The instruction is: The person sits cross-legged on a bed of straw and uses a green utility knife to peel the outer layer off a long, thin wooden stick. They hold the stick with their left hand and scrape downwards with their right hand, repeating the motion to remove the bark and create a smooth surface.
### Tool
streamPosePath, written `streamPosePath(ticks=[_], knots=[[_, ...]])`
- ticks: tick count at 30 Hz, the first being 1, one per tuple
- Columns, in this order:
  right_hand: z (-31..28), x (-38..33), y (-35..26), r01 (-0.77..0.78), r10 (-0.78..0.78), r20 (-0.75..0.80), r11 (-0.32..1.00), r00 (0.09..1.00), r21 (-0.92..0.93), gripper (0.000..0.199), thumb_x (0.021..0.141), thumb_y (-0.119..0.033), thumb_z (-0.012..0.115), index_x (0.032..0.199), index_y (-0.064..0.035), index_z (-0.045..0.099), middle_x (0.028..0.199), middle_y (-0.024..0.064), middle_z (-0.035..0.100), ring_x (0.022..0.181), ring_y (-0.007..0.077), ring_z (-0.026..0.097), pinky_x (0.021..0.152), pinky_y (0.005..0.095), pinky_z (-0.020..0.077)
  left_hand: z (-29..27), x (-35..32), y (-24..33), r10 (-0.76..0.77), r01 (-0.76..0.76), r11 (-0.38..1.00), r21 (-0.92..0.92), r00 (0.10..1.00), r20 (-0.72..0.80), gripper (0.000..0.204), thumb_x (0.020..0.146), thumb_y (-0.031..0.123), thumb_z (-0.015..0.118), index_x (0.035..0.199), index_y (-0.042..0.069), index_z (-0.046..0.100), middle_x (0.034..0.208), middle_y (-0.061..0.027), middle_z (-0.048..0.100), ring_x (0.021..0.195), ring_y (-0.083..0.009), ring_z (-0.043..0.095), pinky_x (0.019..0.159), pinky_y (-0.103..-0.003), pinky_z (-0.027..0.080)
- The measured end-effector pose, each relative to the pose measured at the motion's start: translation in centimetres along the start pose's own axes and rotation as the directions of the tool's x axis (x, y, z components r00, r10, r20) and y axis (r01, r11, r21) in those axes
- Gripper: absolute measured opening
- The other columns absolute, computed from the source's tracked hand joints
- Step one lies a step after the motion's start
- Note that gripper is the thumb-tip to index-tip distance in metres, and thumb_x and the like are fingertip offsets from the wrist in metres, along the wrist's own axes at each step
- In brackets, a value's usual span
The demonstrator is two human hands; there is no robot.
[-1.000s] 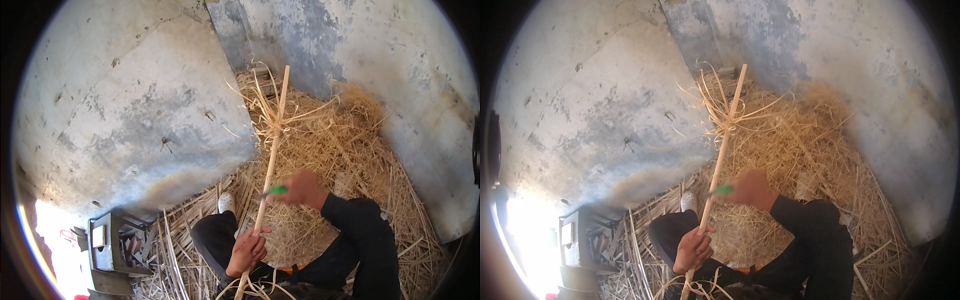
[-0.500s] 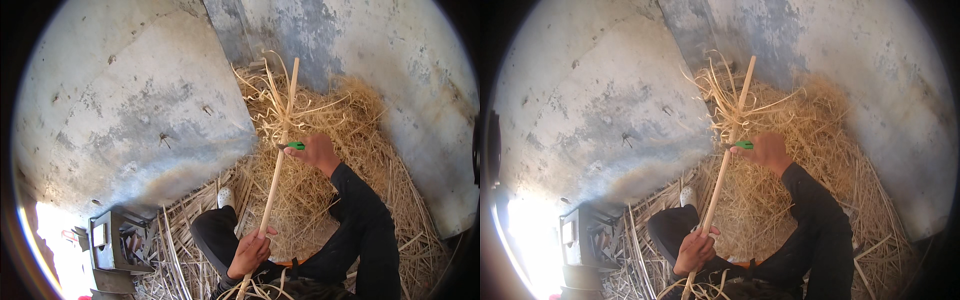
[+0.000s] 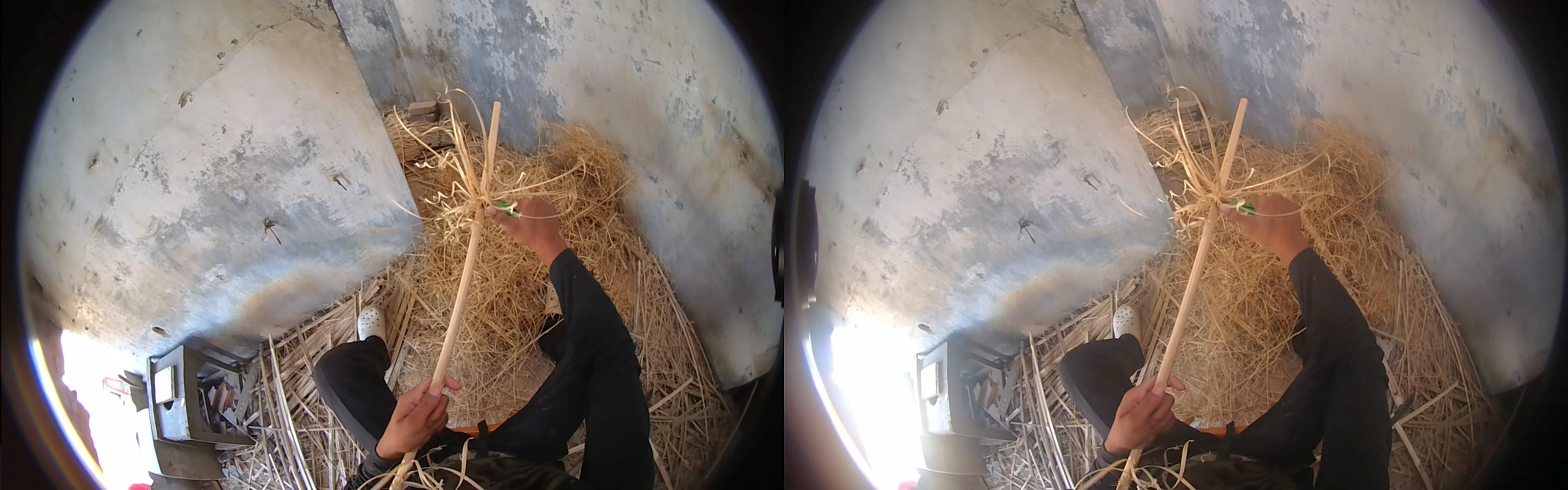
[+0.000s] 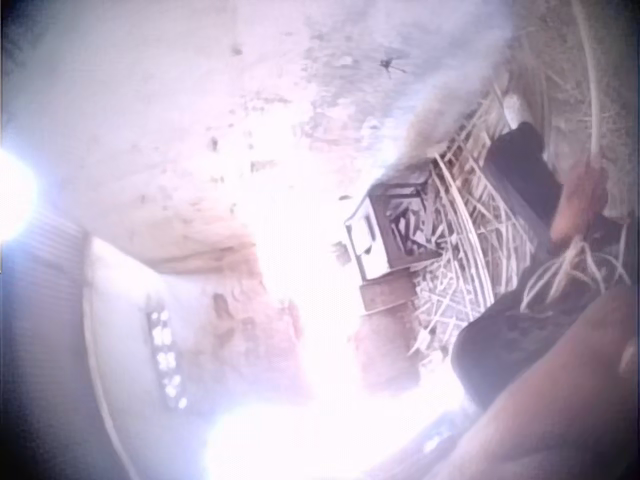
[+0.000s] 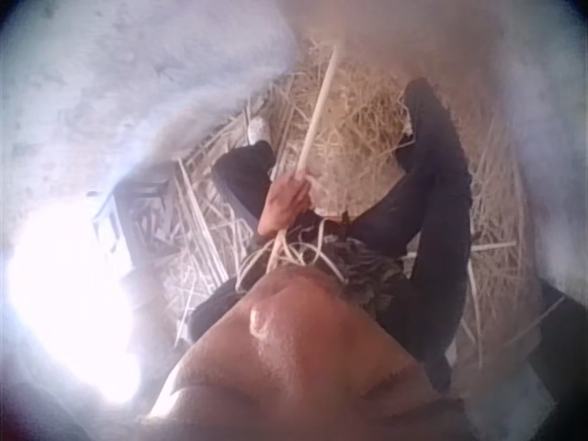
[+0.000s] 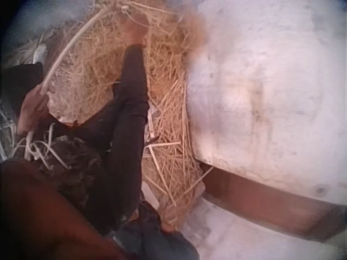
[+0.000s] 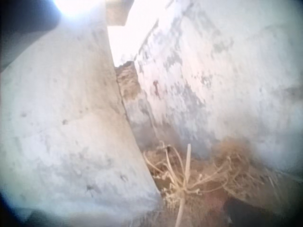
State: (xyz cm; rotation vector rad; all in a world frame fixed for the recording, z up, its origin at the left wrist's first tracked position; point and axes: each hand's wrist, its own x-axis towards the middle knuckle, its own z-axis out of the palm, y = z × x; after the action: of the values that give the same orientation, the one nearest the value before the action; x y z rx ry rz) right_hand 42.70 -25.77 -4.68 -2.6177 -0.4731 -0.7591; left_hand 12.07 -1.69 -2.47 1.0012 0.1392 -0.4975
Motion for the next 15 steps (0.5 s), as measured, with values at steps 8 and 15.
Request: streamPosePath(ticks=[8, 15], knots=[[-2.8, -7.5, -9.7, 0.293, -0.366, 0.215, 0.906, 0.906, 0.306, 0.078, 0.08, -0.08, 0.042, 0.048, -0.0107, 0.052, 0.037, -0.0014, 0.032, 0.034, 0.0152, 0.032, 0.035, 0.0349, 0.025, -1.2, 1.1, 1.9, 0.119, -0.108, 0.987, 0.119, 0.989, -0.088, 0.036, 0.103, 0.025, 0.039, 0.126, -0.002, 0.045, 0.06, 0.005, 0.033, 0.047, -0.0036, 0.028, 0.046, -0.019, 0.025], [-0.7, -5.5, -7.4, 0.122, -0.183, 0.311, 0.971, 0.933, 0.205, 0.076, 0.074, -0.084, 0.046, 0.05, -0.0121, 0.058, 0.038, 0.0029, 0.04, 0.033, 0.0181, 0.042, 0.034, 0.0347, 0.0302, -0.7, 0.5, 1.3, 0.121, -0.105, 0.986, 0.128, 0.984, -0.129, 0.037, 0.102, 0.025, 0.039, 0.122, -0.004, 0.047, 0.057, 0.0055, 0.031, 0.043, -0.0043, 0.026, 0.044, -0.021, 0.024]])
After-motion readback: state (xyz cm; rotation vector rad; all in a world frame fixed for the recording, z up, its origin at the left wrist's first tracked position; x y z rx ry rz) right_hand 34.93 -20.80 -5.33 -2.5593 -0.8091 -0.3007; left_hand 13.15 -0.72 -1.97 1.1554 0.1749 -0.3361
